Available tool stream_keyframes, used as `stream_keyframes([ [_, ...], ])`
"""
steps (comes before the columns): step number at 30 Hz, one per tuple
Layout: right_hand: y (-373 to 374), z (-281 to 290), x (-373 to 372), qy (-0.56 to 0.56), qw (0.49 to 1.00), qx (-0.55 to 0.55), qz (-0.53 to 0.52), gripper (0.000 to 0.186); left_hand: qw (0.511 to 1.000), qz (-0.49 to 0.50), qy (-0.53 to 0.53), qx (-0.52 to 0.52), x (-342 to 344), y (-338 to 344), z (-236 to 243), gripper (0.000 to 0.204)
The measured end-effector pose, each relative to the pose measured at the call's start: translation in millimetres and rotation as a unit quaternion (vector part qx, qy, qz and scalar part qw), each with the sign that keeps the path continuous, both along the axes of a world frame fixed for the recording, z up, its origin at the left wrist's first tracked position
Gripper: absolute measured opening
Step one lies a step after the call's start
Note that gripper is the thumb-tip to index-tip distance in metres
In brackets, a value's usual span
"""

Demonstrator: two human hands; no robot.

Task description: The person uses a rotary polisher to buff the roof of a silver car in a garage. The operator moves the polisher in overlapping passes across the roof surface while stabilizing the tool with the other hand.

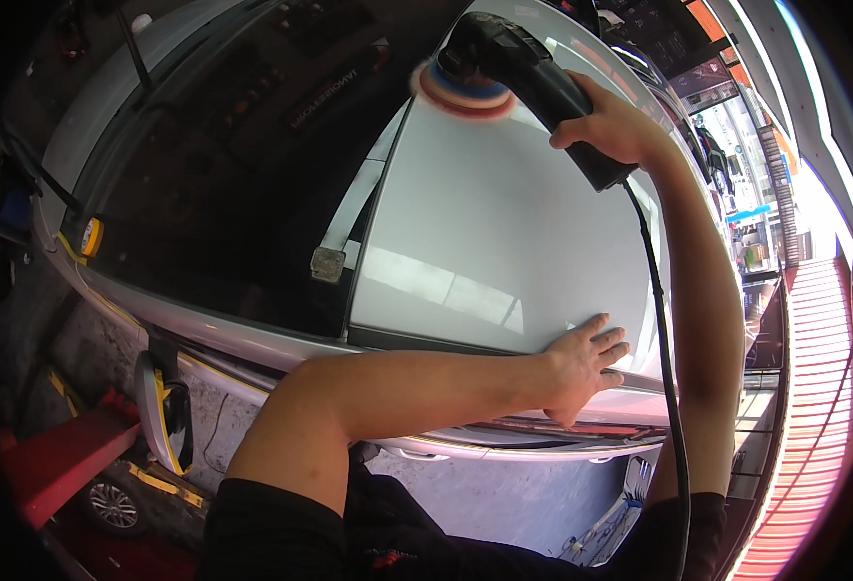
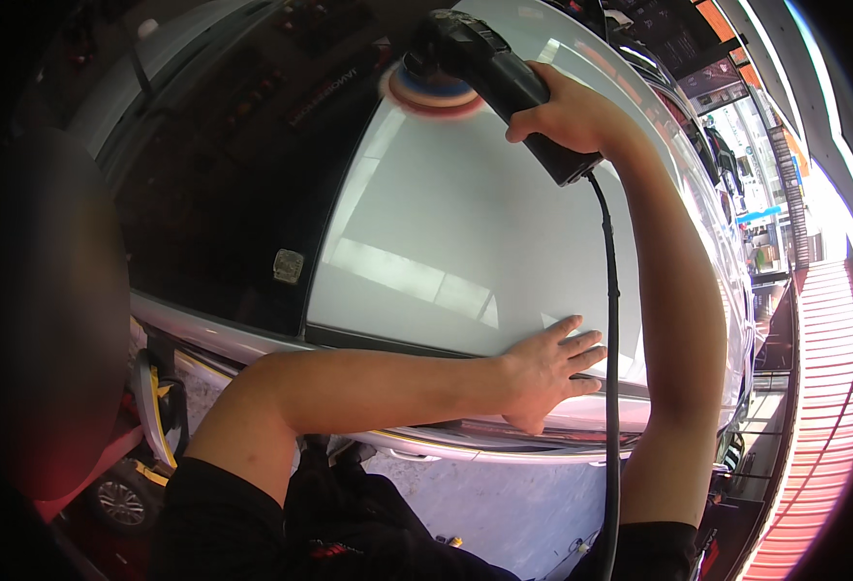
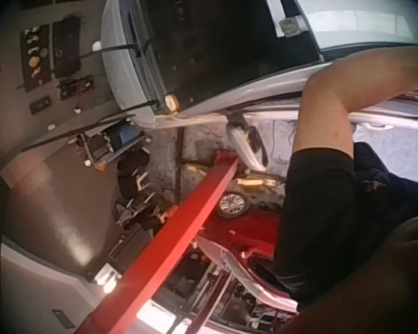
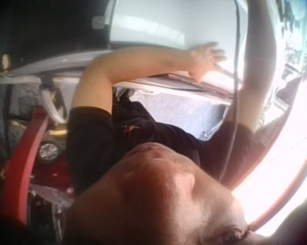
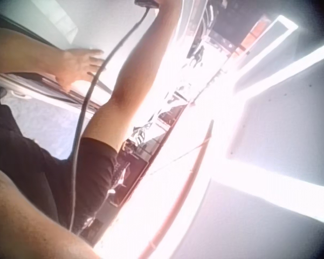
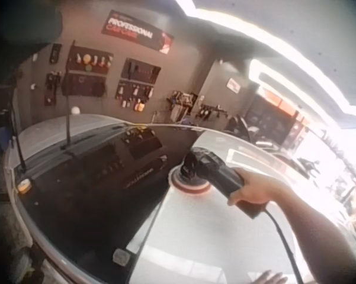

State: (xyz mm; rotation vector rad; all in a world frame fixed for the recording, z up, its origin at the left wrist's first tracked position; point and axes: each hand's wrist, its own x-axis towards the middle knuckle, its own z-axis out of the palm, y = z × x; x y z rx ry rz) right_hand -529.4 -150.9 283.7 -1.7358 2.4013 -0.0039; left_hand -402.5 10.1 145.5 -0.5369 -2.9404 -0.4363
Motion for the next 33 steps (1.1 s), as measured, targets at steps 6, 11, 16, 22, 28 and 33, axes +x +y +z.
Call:
stream_keyframes([
  [6, -11, 5, -10, -0.026, 0.999, 0.024, -0.033, 0.097, 1.000, 0.004, 0.002, 0.003, 2, 0, -1, 0.090],
  [11, -7, 8, -27, -0.022, 0.998, 0.015, -0.050, 0.096, 1.000, 0.001, 0.008, 0.009, 2, -1, -3, 0.089],
  [16, 12, 15, -43, -0.039, 0.996, 0.003, -0.083, 0.098, 1.000, 0.004, 0.022, 0.011, 1, 1, -6, 0.089],
  [22, 45, 16, -76, -0.054, 0.989, -0.040, -0.134, 0.095, 0.999, -0.003, 0.020, 0.026, 0, 0, -6, 0.089],
  [28, 82, 21, -113, -0.057, 0.982, -0.040, -0.177, 0.096, 0.999, -0.003, 0.020, 0.029, 1, -1, -5, 0.089],
  [33, 125, 28, -146, -0.084, 0.974, -0.053, -0.203, 0.092, 0.999, -0.007, 0.024, 0.030, -1, 1, -4, 0.089],
])
